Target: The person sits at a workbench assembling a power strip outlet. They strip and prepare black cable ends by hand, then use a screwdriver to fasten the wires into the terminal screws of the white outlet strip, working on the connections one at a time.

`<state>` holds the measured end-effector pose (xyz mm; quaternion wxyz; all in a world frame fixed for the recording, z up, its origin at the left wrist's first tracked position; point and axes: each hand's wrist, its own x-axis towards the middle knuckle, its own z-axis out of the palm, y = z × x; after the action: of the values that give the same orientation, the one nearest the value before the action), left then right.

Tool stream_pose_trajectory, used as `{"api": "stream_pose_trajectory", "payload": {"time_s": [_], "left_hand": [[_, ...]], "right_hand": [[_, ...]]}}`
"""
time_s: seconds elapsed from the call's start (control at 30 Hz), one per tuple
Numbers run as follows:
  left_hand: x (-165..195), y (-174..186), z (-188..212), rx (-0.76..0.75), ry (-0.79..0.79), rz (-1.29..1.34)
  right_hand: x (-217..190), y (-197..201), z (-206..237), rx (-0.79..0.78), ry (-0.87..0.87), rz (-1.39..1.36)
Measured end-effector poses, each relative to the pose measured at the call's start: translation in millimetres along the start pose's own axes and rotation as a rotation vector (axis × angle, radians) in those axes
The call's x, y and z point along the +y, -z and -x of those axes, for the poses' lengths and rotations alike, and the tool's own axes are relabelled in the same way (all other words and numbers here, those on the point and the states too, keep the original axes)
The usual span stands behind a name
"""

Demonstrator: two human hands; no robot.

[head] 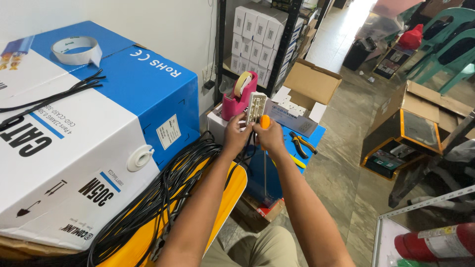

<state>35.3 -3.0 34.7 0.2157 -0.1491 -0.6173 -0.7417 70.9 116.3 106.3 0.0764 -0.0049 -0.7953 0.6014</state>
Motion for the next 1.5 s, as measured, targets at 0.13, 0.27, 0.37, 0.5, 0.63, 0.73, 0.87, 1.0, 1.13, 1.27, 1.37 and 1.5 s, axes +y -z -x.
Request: {"api": "stream_pose_trajectory", "payload": {"time_s": [0.13, 0.27, 0.37, 0.5, 0.63, 0.73, 0.87, 1.0, 1.13, 1.27, 1.37, 1.5], "left_hand": [[14.4, 3.4, 2.8, -0.076, 0.238, -0.103], [30.9, 4.1, 4.2, -0.055, 0.184, -0.117], [37.1, 3.6, 3.7, -0.072, 0.195, -0.155], [36.5, 4.0, 4.1, -0.065, 0.183, -0.224], [30.0, 5.8, 2.2, -0.024, 0.145, -0.233], [22.5, 7.7, 1.3, -0.016, 0.281, -0.123], [10.6, 5.9, 1.4, -0.049, 0.245, -0.062], [2.7, 6.3, 3.7, -0.089, 0.238, -0.168], [2.7, 1.1, 4.2, -0.032, 0.183, -0.257], [6.7, -0.9, 5.2, 0.0, 0.15, -0.133], [7.2, 0.1, 4.5, -0.041, 0.182, -0.024], [5.0, 1.4, 1.4, -0.077, 0.17, 0.139]], "right_hand": [[-20.5, -4.0, 12.7, 0.015, 0.008, -0.029], [-34.0, -3.5, 21.9, 0.057, 0.001, 0.173], [-34.0, -3.6, 24.6, 0.108, 0.05, 0.197], [-23.7, -5.4, 21.3, 0.12, 0.045, 0.125], [-8.8, -1.5, 14.3, 0.009, -0.039, -0.074], [0.4, 6.4, 11.7, -0.093, -0.035, -0.247], [2.6, 12.1, 10.8, -0.096, -0.048, -0.209], [-5.1, 11.4, 14.3, -0.067, -0.034, -0.141], [-10.3, 4.3, 19.7, -0.02, -0.075, -0.055], [-6.2, 3.3, 18.6, 0.018, -0.044, -0.052], [0.0, 5.6, 14.2, -0.024, -0.029, -0.18], [5.3, 11.1, 14.7, -0.027, -0.043, -0.195]]}}
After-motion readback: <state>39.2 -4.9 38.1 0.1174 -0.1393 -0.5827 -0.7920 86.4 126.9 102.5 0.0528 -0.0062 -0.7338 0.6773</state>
